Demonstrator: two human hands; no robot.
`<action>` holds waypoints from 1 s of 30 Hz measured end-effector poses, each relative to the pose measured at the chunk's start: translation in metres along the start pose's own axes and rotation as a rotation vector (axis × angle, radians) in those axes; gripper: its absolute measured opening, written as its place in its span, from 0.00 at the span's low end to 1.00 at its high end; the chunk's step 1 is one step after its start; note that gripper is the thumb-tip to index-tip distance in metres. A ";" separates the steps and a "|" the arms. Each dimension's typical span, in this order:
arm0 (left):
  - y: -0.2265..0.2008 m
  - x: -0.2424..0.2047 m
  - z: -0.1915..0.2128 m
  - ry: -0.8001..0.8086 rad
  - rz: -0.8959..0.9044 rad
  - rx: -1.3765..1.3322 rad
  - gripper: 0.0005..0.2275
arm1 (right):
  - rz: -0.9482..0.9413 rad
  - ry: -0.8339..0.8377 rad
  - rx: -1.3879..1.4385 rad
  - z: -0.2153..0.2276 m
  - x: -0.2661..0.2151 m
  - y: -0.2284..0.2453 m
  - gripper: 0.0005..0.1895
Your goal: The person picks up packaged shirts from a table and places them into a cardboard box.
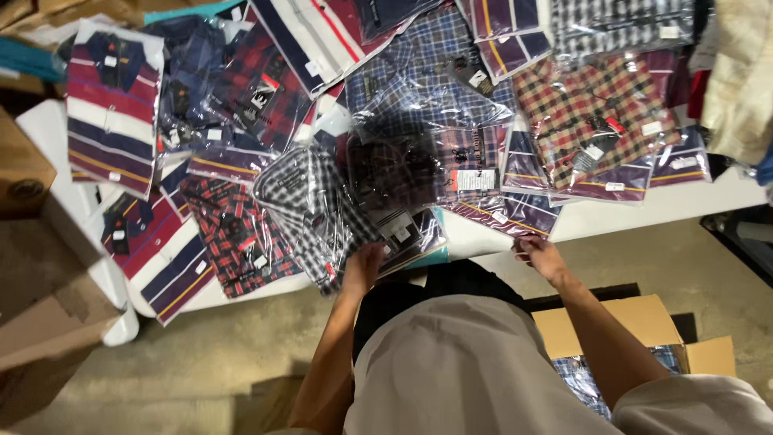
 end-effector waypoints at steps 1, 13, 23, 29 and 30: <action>0.001 0.001 -0.011 0.002 0.032 -0.025 0.14 | -0.013 0.059 -0.064 -0.003 0.004 0.004 0.22; 0.025 -0.041 -0.084 0.098 0.321 0.000 0.11 | 0.250 0.287 -0.285 -0.183 0.062 -0.010 0.23; 0.073 -0.077 -0.142 0.116 0.575 -0.083 0.16 | -0.069 0.382 -0.019 -0.219 0.058 0.029 0.34; 0.111 -0.059 -0.142 -0.288 0.587 -0.086 0.16 | 0.222 0.320 -0.105 -0.202 -0.003 0.066 0.26; 0.110 -0.058 -0.139 -0.295 0.588 -0.092 0.16 | 0.227 0.325 -0.112 -0.197 -0.021 0.071 0.26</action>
Point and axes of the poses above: each hand's wrist, its own x-axis towards the middle knuckle, its own z-axis out of the back of the hand, y = z × x, the point moved 6 cm from there along x, towards the middle knuckle, and after that the axes turned 15 degrees about x, right-handed, at the moved point
